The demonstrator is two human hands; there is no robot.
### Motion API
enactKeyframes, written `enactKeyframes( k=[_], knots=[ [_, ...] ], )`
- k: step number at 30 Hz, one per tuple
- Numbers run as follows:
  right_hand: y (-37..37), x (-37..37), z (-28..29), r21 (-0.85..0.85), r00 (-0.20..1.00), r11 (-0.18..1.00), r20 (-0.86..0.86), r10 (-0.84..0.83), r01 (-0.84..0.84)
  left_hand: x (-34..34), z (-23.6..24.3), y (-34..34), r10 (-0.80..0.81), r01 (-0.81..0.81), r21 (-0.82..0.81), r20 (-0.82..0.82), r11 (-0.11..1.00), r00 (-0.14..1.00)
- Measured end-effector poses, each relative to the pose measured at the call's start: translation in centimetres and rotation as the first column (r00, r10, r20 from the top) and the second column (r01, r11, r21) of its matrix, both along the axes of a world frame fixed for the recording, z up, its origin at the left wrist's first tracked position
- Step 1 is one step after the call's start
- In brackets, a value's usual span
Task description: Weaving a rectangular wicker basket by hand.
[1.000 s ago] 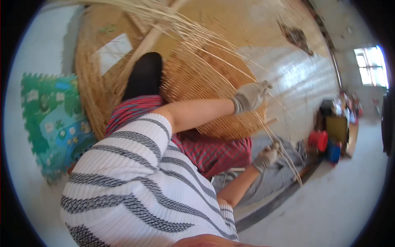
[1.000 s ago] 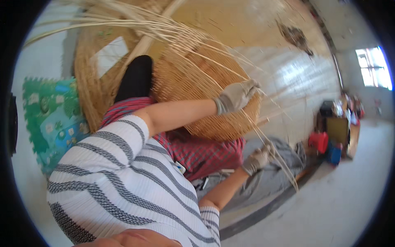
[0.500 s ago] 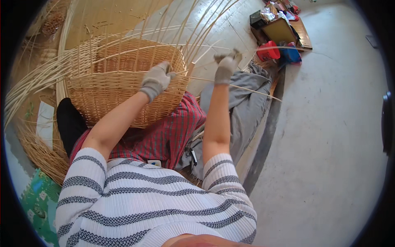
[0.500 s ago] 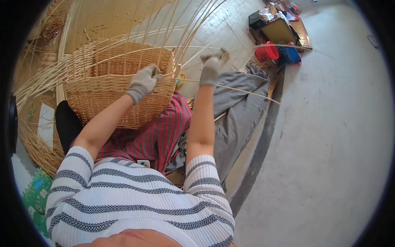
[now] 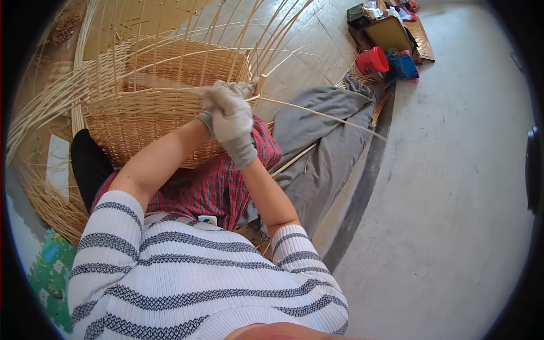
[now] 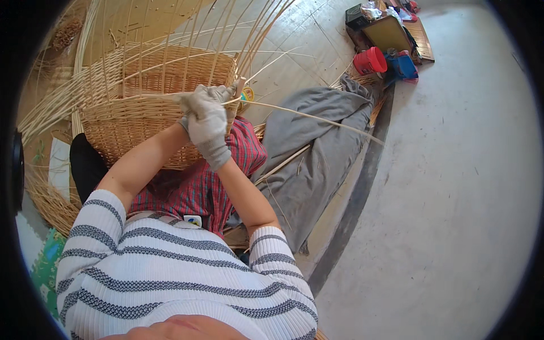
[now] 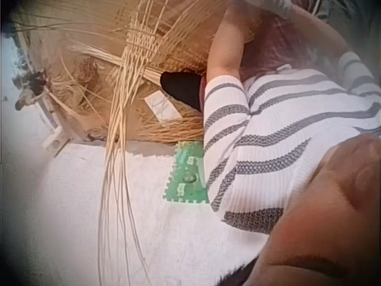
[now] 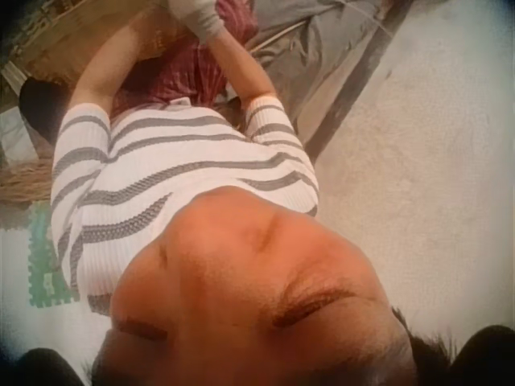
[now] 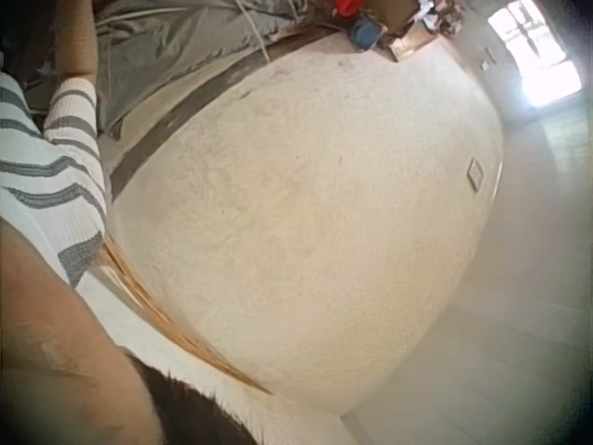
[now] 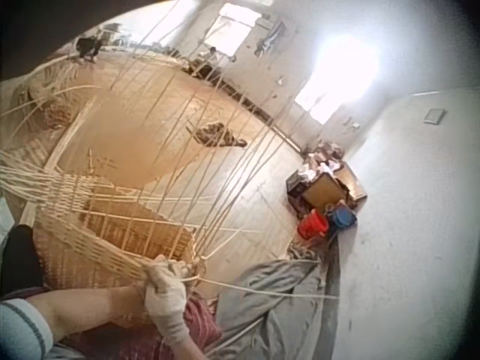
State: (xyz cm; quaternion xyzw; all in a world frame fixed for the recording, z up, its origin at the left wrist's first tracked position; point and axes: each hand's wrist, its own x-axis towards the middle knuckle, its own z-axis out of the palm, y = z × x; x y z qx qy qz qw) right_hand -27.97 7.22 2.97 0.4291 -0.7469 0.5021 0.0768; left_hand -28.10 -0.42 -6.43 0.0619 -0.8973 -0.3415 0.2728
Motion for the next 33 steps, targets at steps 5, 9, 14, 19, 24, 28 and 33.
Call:
enactKeyframes(
  k=[5,9,14,19,24,28,33],
  knots=[
    [1.8,-7.3,-0.8,-0.204,0.753,0.978,0.649,0.111,0.033,0.5,0.3,-1.6,0.088,0.087,0.740,-0.194,0.667,0.977],
    [3.6,-11.3,-1.2,0.397,0.865,0.918,0.464,-0.192,-0.009,6.2,3.6,-8.7,0.046,-0.007,0.954,-0.007,0.299,0.999],
    [2.0,-8.8,-6.1,0.490,0.905,0.774,-0.079,-0.417,0.400,-0.8,11.3,-9.8,-0.081,0.033,0.647,0.045,0.762,0.996],
    [0.3,-9.7,-11.8,0.432,0.711,0.569,-0.345,-0.613,0.700,-8.1,13.7,-0.4,-0.263,0.276,0.078,-0.142,0.958,0.954],
    [0.5,-11.1,-12.6,0.505,0.681,0.460,-0.490,-0.544,0.730,8.5,4.9,-6.3,-0.330,0.372,0.478,-0.172,0.795,0.928],
    [-1.0,-7.2,-8.9,0.160,0.618,0.614,-0.413,-0.669,0.773,26.1,0.1,-19.7,0.261,-0.424,0.748,0.336,0.510,0.905],
    [-11.6,7.5,-2.8,-0.169,0.915,0.900,0.087,-0.393,0.402,35.5,1.2,-33.8,0.679,-0.448,0.689,-0.087,0.570,0.729]
  ],
)
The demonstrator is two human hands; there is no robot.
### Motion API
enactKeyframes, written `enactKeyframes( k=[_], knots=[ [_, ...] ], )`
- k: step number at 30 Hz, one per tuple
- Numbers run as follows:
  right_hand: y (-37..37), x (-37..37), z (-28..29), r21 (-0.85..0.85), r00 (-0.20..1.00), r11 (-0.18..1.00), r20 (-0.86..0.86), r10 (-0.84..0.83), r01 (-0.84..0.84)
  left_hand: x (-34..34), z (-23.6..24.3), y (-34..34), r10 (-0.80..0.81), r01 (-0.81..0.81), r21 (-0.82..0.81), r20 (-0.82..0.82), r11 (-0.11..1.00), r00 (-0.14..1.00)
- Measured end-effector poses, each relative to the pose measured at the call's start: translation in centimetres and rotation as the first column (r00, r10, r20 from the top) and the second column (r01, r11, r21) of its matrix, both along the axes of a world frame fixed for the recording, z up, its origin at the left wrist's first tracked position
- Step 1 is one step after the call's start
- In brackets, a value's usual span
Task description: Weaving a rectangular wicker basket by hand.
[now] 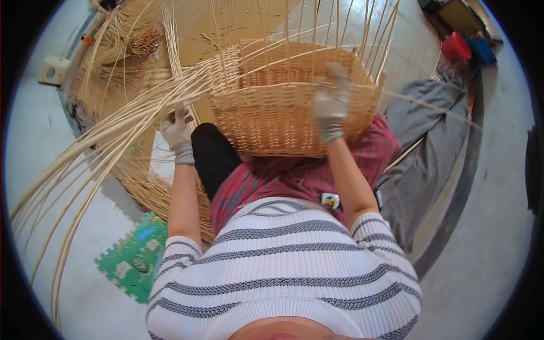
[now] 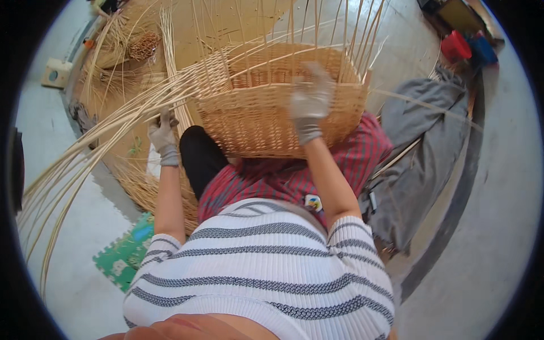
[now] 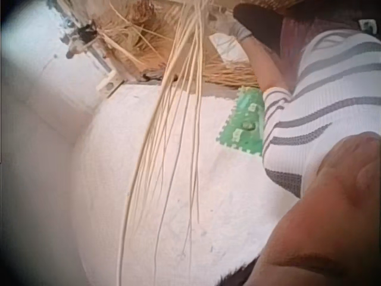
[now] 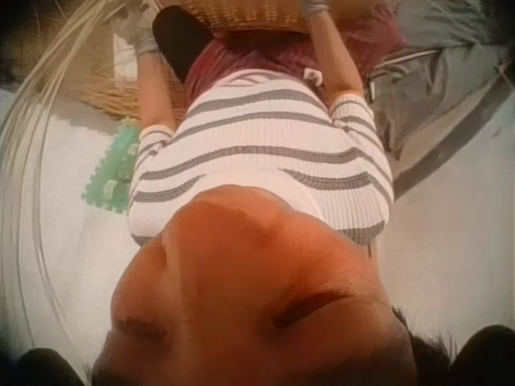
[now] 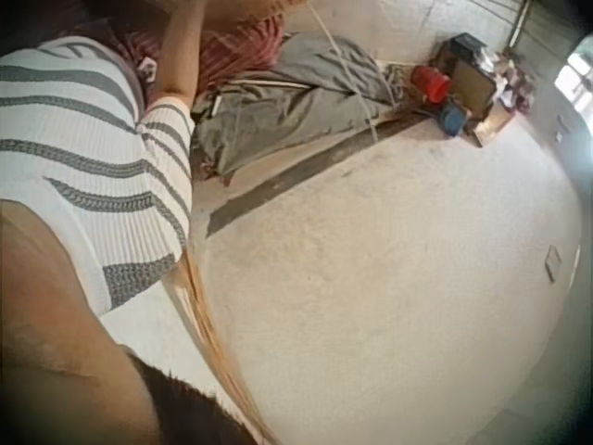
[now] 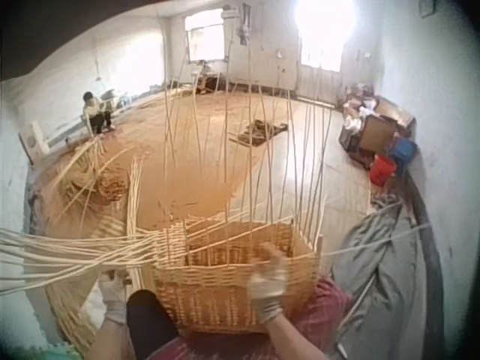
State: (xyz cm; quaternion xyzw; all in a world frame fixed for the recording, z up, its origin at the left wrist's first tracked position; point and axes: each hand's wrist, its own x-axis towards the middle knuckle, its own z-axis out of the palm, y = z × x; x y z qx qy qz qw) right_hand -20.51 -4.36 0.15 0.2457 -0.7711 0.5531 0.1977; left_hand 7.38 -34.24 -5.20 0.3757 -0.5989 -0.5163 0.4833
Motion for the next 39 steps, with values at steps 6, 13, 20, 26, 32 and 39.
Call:
enactKeyframes(
  k=[6,13,20,26,32,39],
  knots=[
    [-12.4,20.0,3.5,0.126,0.358,0.381,-0.168,0.918,-0.916,2.9,-0.7,3.2,-0.317,0.323,-0.082,0.079,0.943,0.945],
    [-11.6,22.6,6.6,0.457,-0.017,-0.066,0.110,0.994,-0.887,-1.3,10.3,4.4,-0.218,0.410,-0.487,0.402,0.771,0.889],
    [-7.6,4.5,3.7,-0.740,0.358,0.522,0.393,0.847,-0.424,-6.7,11.9,-0.3,-0.477,0.432,-0.212,-0.259,0.877,0.840],
    [-8.4,-2.8,-6.0,-0.916,0.303,0.316,0.237,0.923,-0.247,-4.0,8.4,-1.1,-0.484,0.421,-0.274,-0.230,0.864,0.844],
    [-5.0,-2.0,-3.6,-0.429,0.440,0.815,0.691,0.574,-0.389,-6.9,0.3,5.1,-0.151,0.166,0.054,-0.221,0.985,0.964],
    [-6.2,-2.5,-5.2,-0.342,0.540,0.883,0.700,0.467,-0.320,-7.8,-4.8,1.7,-0.350,0.355,0.012,0.211,0.935,0.913]
  ],
)
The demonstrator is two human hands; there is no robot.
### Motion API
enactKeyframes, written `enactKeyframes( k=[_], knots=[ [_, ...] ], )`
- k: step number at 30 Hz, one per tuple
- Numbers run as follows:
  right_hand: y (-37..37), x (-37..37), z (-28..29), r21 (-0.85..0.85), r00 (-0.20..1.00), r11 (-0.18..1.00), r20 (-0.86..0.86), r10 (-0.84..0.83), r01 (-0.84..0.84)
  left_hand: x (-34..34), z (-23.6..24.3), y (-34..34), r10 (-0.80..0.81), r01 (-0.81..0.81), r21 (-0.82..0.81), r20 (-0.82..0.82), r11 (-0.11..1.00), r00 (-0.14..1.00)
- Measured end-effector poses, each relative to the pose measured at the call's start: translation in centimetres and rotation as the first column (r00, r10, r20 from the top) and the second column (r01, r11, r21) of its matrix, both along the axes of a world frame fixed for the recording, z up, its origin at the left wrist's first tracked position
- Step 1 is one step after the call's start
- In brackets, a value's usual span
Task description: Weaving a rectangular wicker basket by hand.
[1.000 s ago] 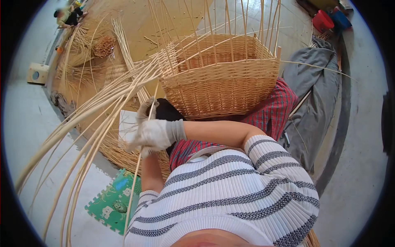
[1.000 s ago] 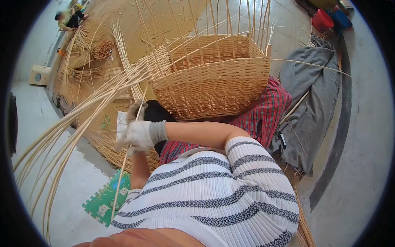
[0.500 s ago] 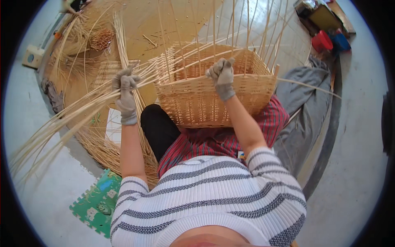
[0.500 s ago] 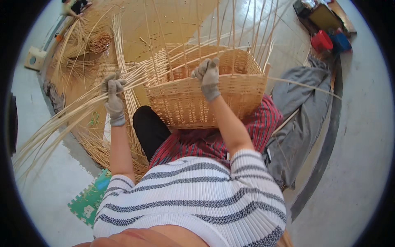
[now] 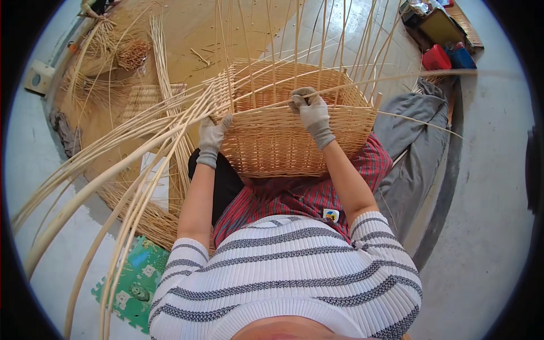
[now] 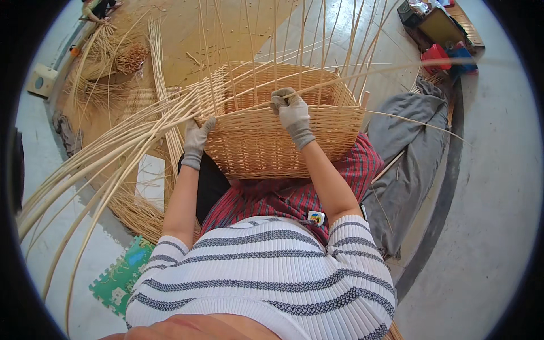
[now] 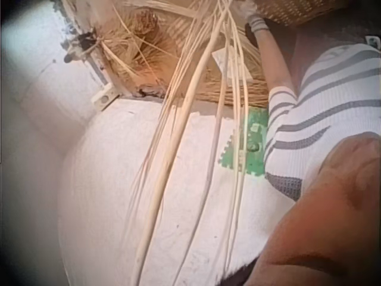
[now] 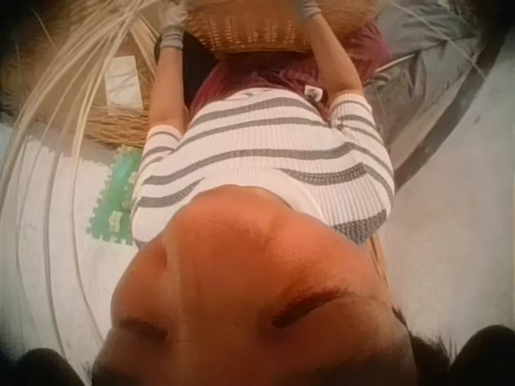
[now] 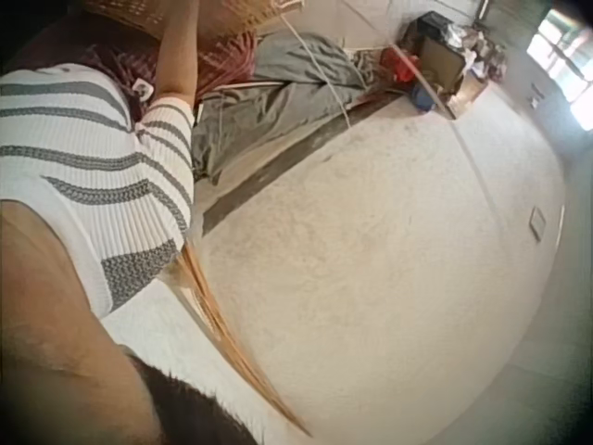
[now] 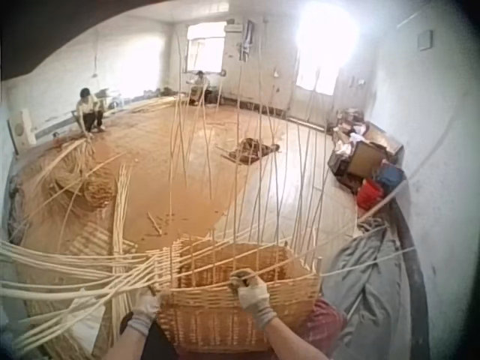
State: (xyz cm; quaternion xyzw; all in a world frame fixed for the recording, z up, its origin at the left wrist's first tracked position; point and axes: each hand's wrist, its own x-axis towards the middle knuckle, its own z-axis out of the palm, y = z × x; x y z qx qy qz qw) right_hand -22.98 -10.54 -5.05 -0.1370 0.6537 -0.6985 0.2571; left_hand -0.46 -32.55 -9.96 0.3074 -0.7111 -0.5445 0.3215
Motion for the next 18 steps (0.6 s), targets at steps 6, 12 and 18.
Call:
enactKeyframes(
  k=[6,12,18],
  knots=[
    [-0.4,3.4,4.9,-0.076,0.995,0.997,-0.102,-0.014,0.006,-0.9,1.2,-1.3,-0.088,0.053,0.285,0.113,0.957,0.990],
    [-9.6,3.9,13.9,0.236,0.614,0.959,-0.737,0.282,-0.157,-0.8,2.6,-1.1,-0.062,-0.004,0.312,0.202,0.950,0.978],
    [-24.7,-3.0,8.9,0.580,0.692,0.813,-0.561,0.454,-0.063,-1.5,2.7,-0.8,0.097,-0.163,0.388,0.185,0.907,0.978]
  ],
)
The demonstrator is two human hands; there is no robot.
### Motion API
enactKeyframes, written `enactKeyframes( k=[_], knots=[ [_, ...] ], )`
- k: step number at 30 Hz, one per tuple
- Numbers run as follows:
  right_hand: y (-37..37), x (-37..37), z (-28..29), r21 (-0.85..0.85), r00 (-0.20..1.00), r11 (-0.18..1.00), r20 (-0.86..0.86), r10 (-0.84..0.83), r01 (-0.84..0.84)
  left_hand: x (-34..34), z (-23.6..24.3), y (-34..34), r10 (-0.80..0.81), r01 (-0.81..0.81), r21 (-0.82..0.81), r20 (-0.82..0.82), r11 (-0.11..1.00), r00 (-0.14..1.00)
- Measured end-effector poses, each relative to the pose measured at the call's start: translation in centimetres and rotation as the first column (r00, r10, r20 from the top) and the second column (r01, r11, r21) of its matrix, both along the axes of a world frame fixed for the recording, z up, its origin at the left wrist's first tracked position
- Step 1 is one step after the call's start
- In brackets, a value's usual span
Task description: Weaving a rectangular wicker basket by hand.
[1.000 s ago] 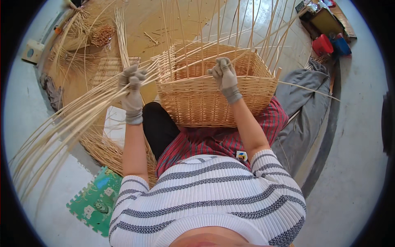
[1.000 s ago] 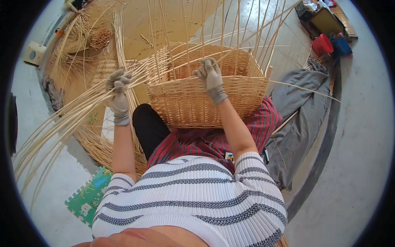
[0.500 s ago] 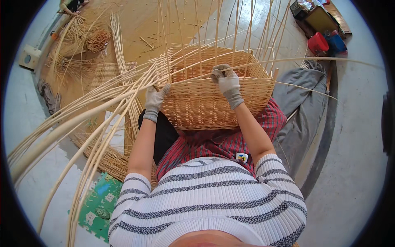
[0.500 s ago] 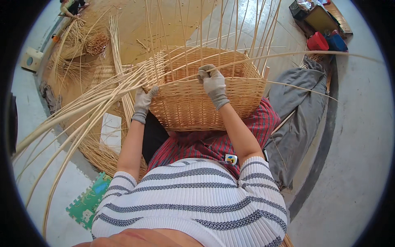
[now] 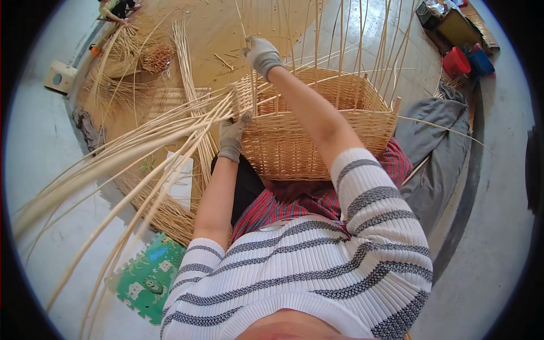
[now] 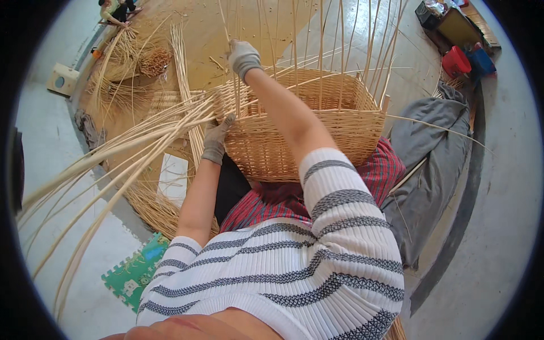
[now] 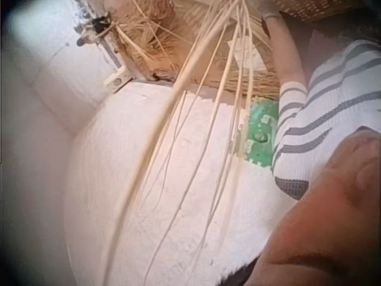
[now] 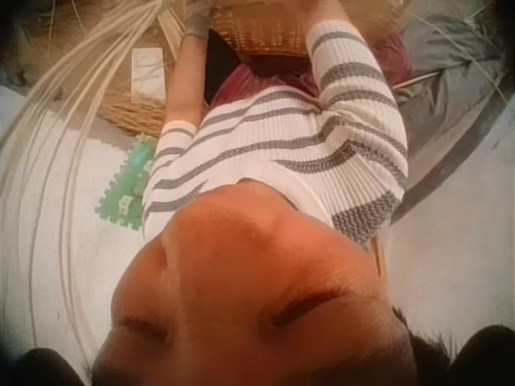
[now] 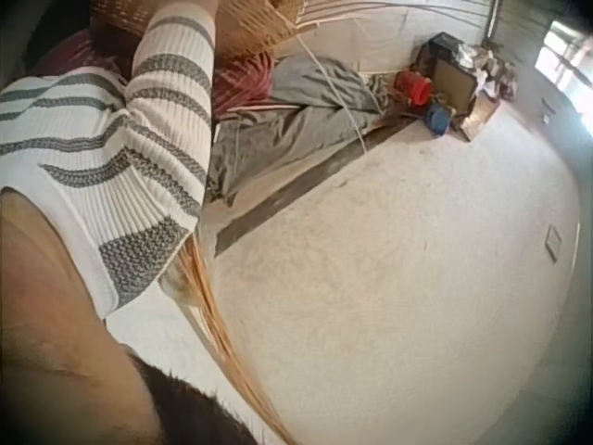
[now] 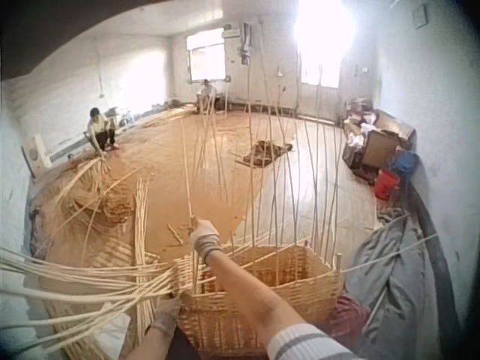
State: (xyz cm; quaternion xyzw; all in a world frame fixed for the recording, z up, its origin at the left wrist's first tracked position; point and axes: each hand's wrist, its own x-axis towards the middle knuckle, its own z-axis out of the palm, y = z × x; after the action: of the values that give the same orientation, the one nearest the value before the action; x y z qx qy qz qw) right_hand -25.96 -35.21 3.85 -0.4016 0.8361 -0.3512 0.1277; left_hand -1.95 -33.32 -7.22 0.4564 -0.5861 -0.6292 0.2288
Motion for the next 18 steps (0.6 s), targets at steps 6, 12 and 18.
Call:
enactKeyframes(
  k=[6,12,18],
  knots=[
    [-4.7,-2.3,-6.9,0.072,0.862,0.890,-0.297,-0.411,0.450,-0.4,-1.8,-0.9,0.075,-0.068,0.050,-0.146,0.996,0.986],
    [-4.8,-1.8,-3.0,-0.453,0.785,0.648,0.445,-0.431,0.612,0.4,-1.9,-1.0,0.095,-0.151,0.244,0.228,0.958,0.969],
    [6.2,6.1,0.6,-0.936,0.995,0.341,0.097,0.017,0.086,3.4,-4.0,0.8,0.150,-0.068,0.252,-0.322,0.965,0.935]
  ],
)
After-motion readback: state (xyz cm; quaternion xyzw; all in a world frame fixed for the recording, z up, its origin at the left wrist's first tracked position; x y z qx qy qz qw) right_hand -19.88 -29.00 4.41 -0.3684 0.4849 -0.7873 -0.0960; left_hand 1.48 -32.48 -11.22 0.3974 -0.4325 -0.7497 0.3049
